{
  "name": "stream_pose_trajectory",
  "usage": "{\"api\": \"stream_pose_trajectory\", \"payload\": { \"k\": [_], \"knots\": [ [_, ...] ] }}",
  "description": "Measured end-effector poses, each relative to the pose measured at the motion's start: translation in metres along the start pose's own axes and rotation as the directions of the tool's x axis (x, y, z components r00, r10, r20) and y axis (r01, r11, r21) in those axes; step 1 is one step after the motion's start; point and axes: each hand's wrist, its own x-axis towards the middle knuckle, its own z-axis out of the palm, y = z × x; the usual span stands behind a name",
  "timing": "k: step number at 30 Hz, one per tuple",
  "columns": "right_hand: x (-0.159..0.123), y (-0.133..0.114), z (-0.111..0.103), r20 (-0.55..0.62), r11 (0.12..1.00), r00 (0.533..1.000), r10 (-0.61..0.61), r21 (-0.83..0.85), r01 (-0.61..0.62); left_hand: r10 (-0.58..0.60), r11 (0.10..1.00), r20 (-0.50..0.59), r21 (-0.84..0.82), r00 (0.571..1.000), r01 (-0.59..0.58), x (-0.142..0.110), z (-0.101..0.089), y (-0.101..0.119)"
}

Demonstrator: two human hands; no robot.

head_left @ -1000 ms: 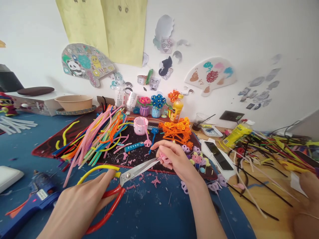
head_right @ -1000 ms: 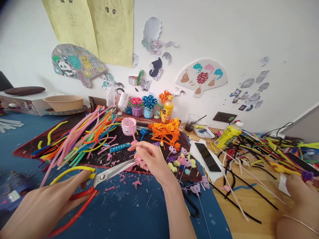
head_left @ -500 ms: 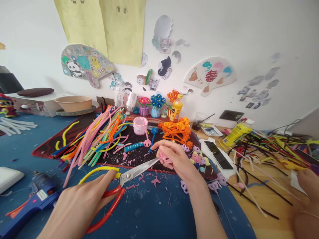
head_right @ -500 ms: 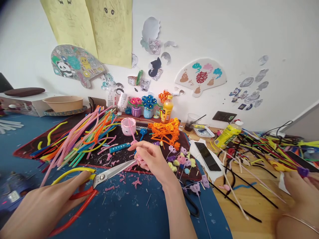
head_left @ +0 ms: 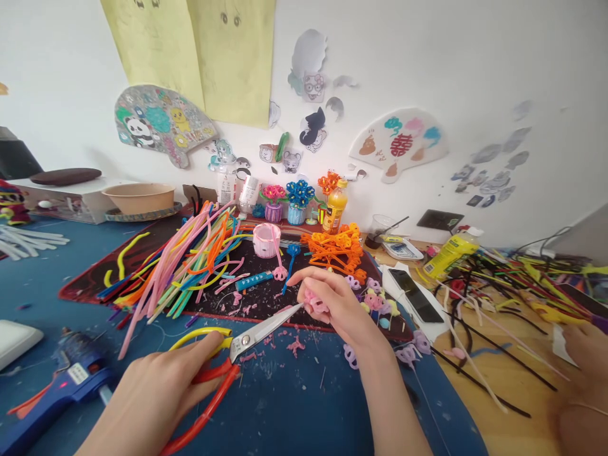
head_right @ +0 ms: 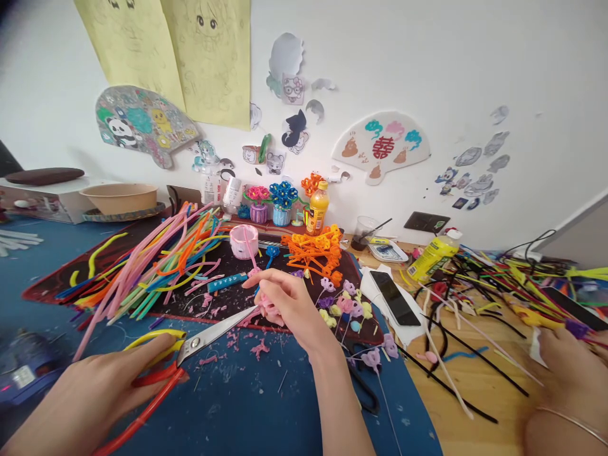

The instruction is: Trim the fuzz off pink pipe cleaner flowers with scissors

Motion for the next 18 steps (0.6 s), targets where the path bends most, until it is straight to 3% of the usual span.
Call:
{"api": "stream_pose_trajectory", "payload": {
  "k": [3,9,15,18],
  "knots": [
    [0.0,-0.001,0.0,-0.009,1.0,1.0,0.006,-0.003,-0.006,0.001,1.0,0.047,0.012,0.999,-0.002,0.0,0.002,0.003],
    [0.0,0.0,0.0,-0.029,1.0,1.0,-0.003,-0.006,0.003,0.026,0.999,-0.015,0.039,1.0,-0.026,0.001,0.009,-0.008],
    [0.0,0.001,-0.002,-0.007,0.999,0.999,-0.042,-0.035,0.042,-0.09,0.993,0.061,0.078,0.994,0.085,0.0,0.002,-0.008],
    [0.0,0.001,-0.002,-0.011,0.995,0.998,-0.062,-0.084,0.061,-0.094,0.994,0.067,0.065,0.993,0.09,-0.001,0.0,-0.004]
  ]
}}
